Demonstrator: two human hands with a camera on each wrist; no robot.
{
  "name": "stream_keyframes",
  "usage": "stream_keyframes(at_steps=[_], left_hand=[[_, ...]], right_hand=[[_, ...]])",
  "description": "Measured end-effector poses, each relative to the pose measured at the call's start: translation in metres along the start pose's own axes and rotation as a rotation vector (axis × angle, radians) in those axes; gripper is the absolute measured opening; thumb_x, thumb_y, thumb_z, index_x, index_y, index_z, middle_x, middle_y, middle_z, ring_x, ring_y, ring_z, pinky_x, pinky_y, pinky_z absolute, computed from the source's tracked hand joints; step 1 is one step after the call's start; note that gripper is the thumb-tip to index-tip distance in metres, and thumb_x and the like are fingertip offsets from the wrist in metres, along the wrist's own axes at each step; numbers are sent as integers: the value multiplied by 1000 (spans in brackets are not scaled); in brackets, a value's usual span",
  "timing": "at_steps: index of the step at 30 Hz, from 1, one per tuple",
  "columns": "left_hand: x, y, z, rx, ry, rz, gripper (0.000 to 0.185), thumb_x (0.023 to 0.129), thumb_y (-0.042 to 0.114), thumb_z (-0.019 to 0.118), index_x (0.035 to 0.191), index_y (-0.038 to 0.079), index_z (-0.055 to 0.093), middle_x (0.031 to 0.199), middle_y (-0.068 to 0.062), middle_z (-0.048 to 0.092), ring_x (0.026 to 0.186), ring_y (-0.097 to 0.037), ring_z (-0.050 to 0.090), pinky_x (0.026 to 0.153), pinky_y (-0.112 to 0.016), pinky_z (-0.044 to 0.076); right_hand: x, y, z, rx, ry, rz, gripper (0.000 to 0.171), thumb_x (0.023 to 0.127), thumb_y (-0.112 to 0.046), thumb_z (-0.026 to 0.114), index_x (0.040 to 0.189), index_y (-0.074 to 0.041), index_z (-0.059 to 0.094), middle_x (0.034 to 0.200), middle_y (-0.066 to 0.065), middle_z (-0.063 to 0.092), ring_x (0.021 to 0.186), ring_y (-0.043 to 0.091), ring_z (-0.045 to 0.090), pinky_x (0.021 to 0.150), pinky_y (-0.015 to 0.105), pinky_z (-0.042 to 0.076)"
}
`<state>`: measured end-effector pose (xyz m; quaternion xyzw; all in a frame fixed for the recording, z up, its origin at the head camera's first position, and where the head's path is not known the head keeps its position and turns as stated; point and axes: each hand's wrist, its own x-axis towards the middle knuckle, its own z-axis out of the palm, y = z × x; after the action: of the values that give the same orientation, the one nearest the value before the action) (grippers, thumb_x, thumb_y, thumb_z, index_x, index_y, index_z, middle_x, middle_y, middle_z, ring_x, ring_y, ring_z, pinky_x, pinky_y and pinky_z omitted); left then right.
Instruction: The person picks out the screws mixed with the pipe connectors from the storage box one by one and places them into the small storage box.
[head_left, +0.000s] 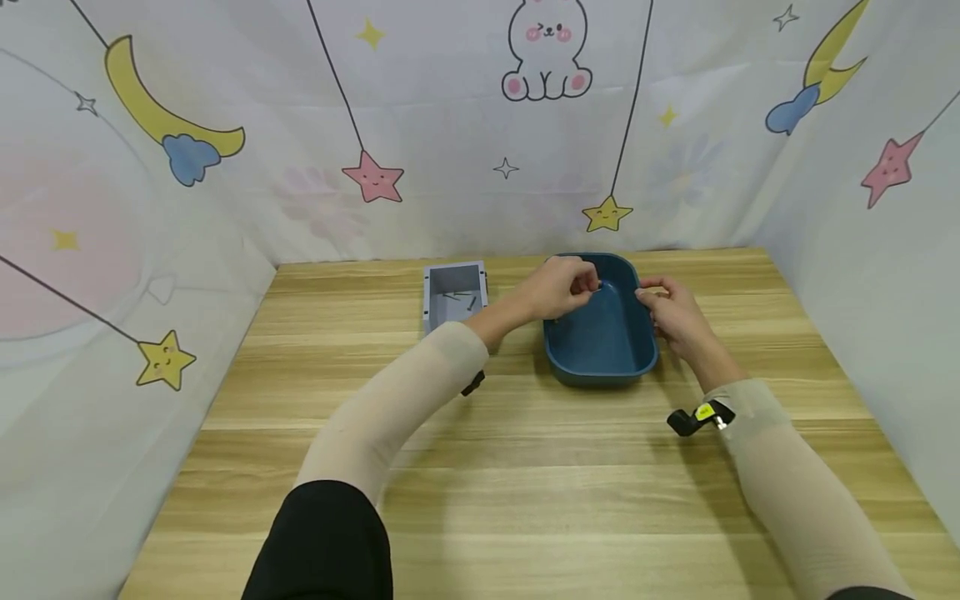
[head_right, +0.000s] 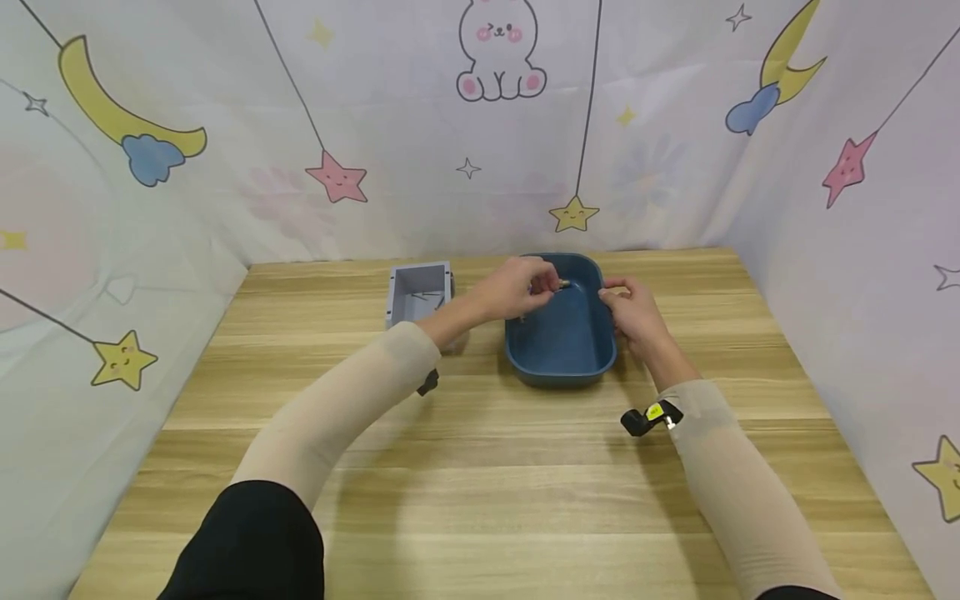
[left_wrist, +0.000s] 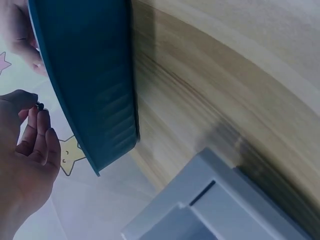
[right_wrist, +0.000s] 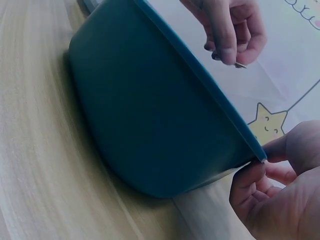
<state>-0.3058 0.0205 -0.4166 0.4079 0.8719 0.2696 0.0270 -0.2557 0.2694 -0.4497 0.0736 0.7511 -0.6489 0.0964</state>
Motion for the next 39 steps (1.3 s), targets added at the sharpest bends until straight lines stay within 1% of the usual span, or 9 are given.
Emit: stream_keyframes(at_steps=[4,8,11,14,18,22,26,32,39], left_hand=[[-4,0,-4,-21,-10,20,8,104,12,67,110,10,71,107,-2,69,93,-10,64,83,-18,52],[-9,-1,-9,-58,-10,34,7,104,10,66,110,9,71,105,-2,68,93,-11,65,83,-20,53],[-12,-3,-13,-65,-2,39,7,104,9,66,110,9,71,105,-1,68,93,-10,65,83,-20,53],[-15,-4,-16,-62,5,43,9,104,10,66,111,8,71,105,-1,68,93,-10,65,84,-20,53],[-19,-6,-21,-70,7,55,9,104,9,66,111,7,71,105,-1,68,93,-11,65,84,-22,53],[-22,-8,-28,-46,-2,62,10,104,8,66,112,5,71,106,-2,68,92,-12,65,84,-23,53],[-27,-5,-33,1,-12,59,12,104,8,67,113,3,71,106,-3,67,91,-13,64,83,-24,53],[-34,-4,-40,74,-34,58,8,103,10,68,110,8,71,105,-3,65,92,-15,63,82,-25,52],[-40,-10,-50,88,-23,57,10,103,7,67,111,3,71,107,-5,67,94,-16,64,84,-26,54]], right_hand=[[-1,-1,-3,6,-22,11,37,112,-21,55,143,-4,47,79,-5,50,60,6,45,49,23,40],[-2,-2,-6,2,-54,0,43,112,-19,52,151,-2,46,83,-4,51,63,7,47,51,23,44],[-1,-3,-8,-4,-74,-15,47,112,-15,51,156,-1,44,84,-4,51,65,7,48,52,23,44],[-1,-4,-9,2,-84,-12,49,111,-12,52,157,-1,43,86,-4,52,66,7,48,52,23,43],[-1,-4,-10,1,-88,-1,50,111,-12,52,159,-2,42,92,-2,52,67,7,48,52,23,43],[1,-3,-11,-4,-80,6,50,112,-14,52,160,-4,41,95,0,50,68,8,47,52,24,42],[1,-2,-10,-4,-62,6,50,111,-14,53,159,-6,43,91,-1,50,66,8,46,50,23,41],[-1,-2,-8,2,-58,11,51,111,-15,54,160,-9,42,90,-2,49,66,8,45,50,24,40],[-3,-6,-7,10,-55,3,48,111,-15,53,158,-10,43,92,0,48,66,8,46,50,23,41]])
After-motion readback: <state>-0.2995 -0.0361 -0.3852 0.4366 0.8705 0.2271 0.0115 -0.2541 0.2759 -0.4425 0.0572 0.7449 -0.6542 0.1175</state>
